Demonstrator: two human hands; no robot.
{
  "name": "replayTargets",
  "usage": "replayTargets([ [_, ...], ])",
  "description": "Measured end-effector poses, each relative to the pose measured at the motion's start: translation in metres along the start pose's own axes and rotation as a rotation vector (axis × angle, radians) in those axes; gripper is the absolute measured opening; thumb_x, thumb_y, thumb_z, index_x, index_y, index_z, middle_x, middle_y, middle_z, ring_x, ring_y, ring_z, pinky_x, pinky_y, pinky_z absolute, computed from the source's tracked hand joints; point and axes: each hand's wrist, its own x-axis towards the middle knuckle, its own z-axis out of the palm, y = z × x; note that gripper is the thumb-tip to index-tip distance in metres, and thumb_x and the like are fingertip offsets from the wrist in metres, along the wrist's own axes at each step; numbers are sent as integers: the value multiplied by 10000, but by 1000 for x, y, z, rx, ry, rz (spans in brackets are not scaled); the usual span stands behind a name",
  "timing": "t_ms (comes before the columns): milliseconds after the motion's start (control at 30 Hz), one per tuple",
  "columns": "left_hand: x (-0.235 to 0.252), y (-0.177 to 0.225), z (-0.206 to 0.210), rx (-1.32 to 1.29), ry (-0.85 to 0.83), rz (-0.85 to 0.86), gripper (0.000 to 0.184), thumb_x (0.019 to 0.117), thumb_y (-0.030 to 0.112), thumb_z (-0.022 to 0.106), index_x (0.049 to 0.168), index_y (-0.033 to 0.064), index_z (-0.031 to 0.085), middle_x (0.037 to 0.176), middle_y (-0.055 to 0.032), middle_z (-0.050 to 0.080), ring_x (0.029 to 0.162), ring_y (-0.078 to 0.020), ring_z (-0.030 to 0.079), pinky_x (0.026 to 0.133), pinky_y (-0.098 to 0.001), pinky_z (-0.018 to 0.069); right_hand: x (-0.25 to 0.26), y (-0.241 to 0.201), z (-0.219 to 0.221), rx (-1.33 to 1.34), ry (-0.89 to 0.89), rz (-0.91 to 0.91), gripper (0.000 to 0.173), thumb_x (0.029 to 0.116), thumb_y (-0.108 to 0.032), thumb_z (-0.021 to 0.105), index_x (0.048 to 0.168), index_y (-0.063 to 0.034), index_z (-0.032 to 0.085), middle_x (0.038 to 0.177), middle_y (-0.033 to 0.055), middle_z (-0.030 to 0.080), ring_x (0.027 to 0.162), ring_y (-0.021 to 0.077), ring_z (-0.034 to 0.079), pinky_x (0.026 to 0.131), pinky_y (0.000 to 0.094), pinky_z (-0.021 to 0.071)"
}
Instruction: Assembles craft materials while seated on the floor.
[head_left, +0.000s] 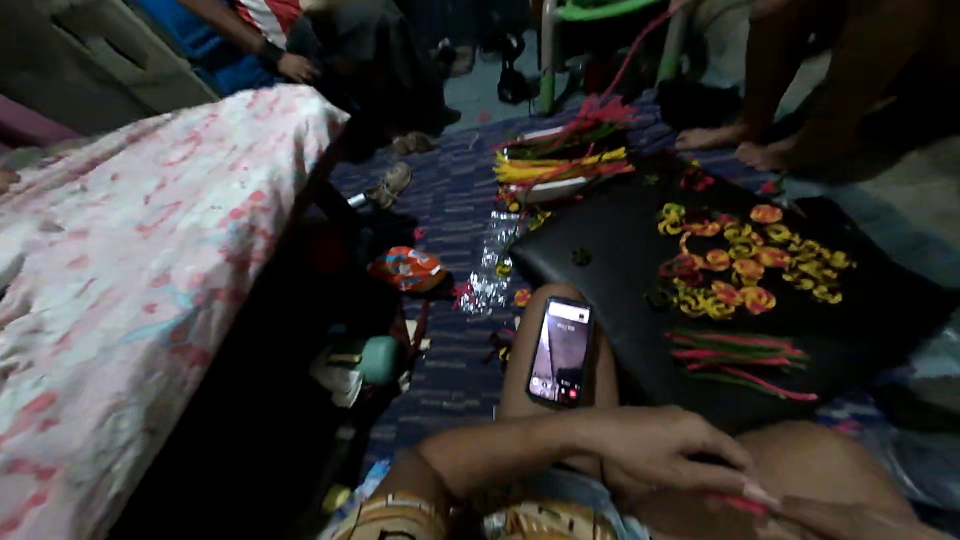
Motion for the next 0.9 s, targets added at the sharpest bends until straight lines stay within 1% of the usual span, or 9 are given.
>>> replayTargets([
  [33,0,-2,3,-25,-17,-12,225,1046,31,498,1026,-125,660,857,-177,672,748,-164,623,726,-294,510,-1,0,0,-13,-1,26,213,1012,-145,644,1019,46,737,863,221,744,739,281,719,727,371,583],
  [100,-1,-7,11,-85,-22,-2,231,1052,46,483,1037,-125,637,839,-155,634,746,-144,578,723,-274,479,-2,1,-2,24,-20,90,255,993,-194,681,1019,57,714,839,212,738,718,196,703,711,281,564],
  [167,-2,-12,17,-148,-20,2,236,1057,83,487,1043,-107,626,787,-108,592,689,-102,533,665,-240,455,-3,7,-7,153,-80,120,244,998,-186,674,1036,49,725,861,186,738,771,110,691,764,196,549],
  [333,-3,-20,32,-412,-1,-68,151,1024,68,562,978,-69,607,664,31,487,565,34,411,533,-122,332,-12,25,-12,489,-207,184,249,1028,-212,624,1004,1,752,842,72,720,788,-21,647,754,116,528],
  [467,-6,-28,42,-634,-35,-165,69,996,47,605,939,11,623,663,99,545,577,83,471,548,-97,378,-14,32,-11,589,-197,183,177,1005,-248,663,1015,-105,767,843,-21,726,783,-55,647,725,101,531],
  [533,-10,-32,42,-732,-13,-229,96,996,56,601,905,85,616,610,131,538,506,91,438,476,-92,332,-13,36,-8,483,-132,126,193,1001,-296,669,989,-131,768,826,-35,727,765,-54,643,712,96,522],
  [700,-17,-38,21,-758,114,-336,172,1022,121,534,869,173,594,600,153,539,459,83,414,426,-104,320,11,51,8,291,6,108,283,992,-314,649,898,-74,766,774,-6,716,717,-76,610,685,81,501],
  [800,-22,-36,7,-688,186,-337,153,1025,152,548,899,199,620,610,163,565,469,87,450,429,-103,356,27,54,13,337,-14,106,231,991,-225,654,944,-28,766,832,15,716,751,-65,600,712,78,494],
  [900,-29,-32,-6,-529,221,-316,102,1015,172,578,948,206,647,621,187,561,504,97,466,464,-100,374,34,55,17,231,1,5,239,1028,-229,618,987,-42,762,831,49,700,758,17,613,723,128,494],
])
